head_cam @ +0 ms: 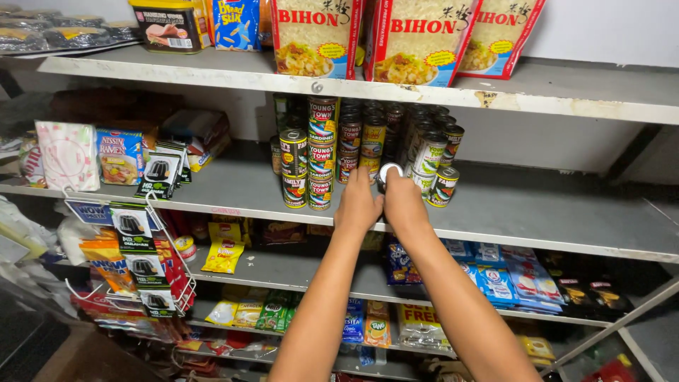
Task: Organizing and stacking canned goods on shelves.
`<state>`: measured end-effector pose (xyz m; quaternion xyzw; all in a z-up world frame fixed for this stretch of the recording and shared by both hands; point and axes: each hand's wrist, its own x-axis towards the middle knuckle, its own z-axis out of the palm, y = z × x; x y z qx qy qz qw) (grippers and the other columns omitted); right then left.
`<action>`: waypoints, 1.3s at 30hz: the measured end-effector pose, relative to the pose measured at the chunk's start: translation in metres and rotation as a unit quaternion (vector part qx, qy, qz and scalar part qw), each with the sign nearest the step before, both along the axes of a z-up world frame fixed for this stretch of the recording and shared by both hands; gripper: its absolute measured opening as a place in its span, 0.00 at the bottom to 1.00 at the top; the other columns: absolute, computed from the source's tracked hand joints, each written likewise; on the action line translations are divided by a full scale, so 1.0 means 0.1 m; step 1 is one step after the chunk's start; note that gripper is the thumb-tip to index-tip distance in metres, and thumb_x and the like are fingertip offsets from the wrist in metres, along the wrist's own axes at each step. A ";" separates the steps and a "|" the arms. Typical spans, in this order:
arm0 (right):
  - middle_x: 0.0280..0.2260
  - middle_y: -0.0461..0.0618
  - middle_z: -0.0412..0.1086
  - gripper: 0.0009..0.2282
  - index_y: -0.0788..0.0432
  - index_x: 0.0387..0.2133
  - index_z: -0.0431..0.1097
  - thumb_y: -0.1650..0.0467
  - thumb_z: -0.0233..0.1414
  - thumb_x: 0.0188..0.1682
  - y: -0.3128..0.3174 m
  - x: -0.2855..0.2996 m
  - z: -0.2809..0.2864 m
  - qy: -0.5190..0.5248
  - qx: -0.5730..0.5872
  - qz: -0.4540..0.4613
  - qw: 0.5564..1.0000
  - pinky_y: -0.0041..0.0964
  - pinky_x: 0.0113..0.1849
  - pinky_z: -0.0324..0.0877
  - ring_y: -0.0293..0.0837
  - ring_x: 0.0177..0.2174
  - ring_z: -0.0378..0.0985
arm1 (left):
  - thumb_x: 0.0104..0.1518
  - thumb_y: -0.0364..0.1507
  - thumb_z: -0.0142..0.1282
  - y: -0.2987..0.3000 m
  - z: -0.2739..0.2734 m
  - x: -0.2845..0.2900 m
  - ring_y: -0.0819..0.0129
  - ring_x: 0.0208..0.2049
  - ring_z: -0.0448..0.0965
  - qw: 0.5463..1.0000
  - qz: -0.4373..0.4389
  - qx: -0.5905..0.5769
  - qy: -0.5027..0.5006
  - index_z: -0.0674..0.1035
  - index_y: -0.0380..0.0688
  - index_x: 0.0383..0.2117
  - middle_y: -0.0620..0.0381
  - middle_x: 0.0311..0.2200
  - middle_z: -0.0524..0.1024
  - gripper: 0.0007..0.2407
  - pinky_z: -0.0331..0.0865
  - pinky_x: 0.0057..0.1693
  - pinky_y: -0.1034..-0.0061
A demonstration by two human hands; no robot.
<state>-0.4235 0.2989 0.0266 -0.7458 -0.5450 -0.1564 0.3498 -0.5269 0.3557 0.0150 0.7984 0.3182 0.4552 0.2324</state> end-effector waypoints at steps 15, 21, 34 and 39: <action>0.31 0.64 0.73 0.08 0.67 0.37 0.65 0.76 0.55 0.48 -0.38 -0.16 0.01 -0.005 0.173 0.176 0.969 0.49 0.33 0.72 0.62 0.30 0.78 | 0.48 0.35 0.64 -0.06 0.10 -0.09 0.37 0.50 0.77 0.996 -0.024 -0.081 0.015 0.66 0.39 0.53 0.33 0.46 0.77 0.27 0.71 0.53 0.52; 0.34 0.60 0.73 0.07 0.65 0.42 0.68 0.75 0.48 0.53 -0.33 -0.07 -0.38 0.159 0.167 0.096 0.968 0.45 0.34 0.74 0.55 0.27 0.81 | 0.36 0.32 0.73 0.23 -0.25 0.12 0.35 0.52 0.73 0.998 0.003 0.028 -0.054 0.65 0.35 0.48 0.33 0.49 0.70 0.33 0.71 0.54 0.55; 0.37 0.66 0.75 0.13 0.68 0.46 0.69 0.70 0.50 0.54 -0.21 0.01 -0.34 0.126 0.144 0.110 0.975 0.47 0.42 0.74 0.58 0.38 0.80 | 0.46 0.23 0.63 0.10 -0.23 0.09 0.30 0.54 0.69 0.998 0.040 0.031 -0.046 0.57 0.35 0.59 0.30 0.55 0.62 0.33 0.68 0.57 0.52; 0.39 0.68 0.73 0.13 0.70 0.44 0.68 0.69 0.49 0.55 -0.16 0.00 -0.39 0.114 0.150 0.130 0.973 0.50 0.43 0.71 0.62 0.40 0.77 | 0.45 0.24 0.63 0.04 -0.24 0.08 0.30 0.62 0.56 0.981 0.074 0.176 -0.043 0.58 0.35 0.60 0.28 0.59 0.57 0.34 0.58 0.63 0.45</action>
